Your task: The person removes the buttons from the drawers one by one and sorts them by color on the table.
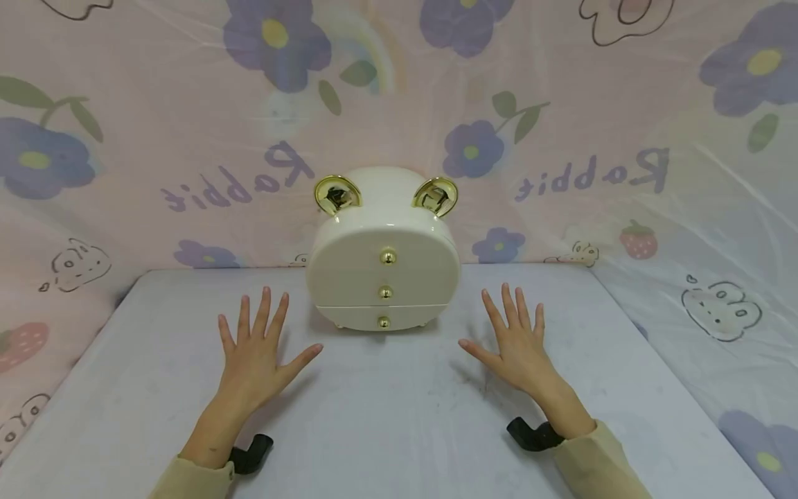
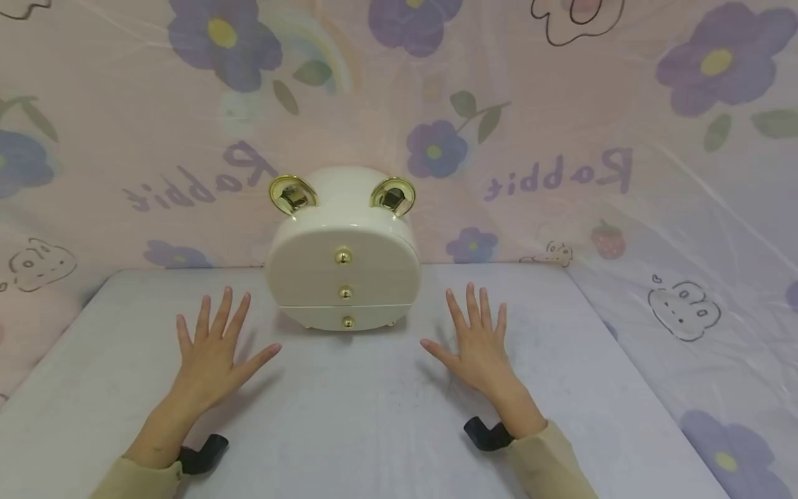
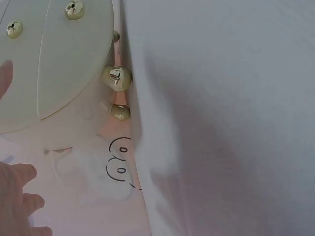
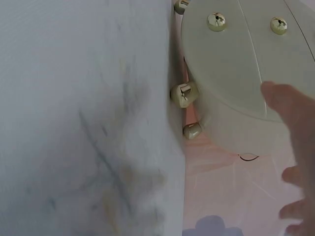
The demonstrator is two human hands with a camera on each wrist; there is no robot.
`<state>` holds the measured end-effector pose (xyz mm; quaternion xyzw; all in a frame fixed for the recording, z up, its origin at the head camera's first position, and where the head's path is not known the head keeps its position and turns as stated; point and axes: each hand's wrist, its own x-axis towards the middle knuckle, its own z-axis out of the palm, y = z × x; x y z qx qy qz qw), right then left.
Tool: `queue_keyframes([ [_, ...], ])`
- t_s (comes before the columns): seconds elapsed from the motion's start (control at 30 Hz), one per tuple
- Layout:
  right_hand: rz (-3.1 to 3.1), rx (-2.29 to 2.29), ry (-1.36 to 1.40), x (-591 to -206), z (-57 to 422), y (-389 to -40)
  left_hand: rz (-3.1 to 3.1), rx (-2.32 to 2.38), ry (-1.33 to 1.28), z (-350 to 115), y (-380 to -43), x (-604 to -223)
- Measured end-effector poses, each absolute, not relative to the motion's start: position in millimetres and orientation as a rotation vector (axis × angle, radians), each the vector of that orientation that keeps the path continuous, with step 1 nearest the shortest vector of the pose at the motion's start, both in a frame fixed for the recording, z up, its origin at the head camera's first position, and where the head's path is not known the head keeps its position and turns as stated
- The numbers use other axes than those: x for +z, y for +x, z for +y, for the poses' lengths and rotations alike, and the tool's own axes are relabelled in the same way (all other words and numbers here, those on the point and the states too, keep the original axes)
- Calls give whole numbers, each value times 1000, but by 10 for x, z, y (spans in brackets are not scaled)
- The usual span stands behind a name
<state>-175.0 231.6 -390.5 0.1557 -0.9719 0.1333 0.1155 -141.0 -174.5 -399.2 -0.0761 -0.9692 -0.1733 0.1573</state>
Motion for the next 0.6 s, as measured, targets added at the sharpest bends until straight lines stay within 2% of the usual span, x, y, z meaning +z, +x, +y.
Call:
queue_keyframes([
  [0.33, -2223, 549, 762, -3872, 2124, -1843, -2539, -588, -230, -1740, -1489, -3895],
  [0.6, -1983, 663, 771, -3812, 1896, -1876, -2172, -692, -299, -1637, -1695, -3654],
])
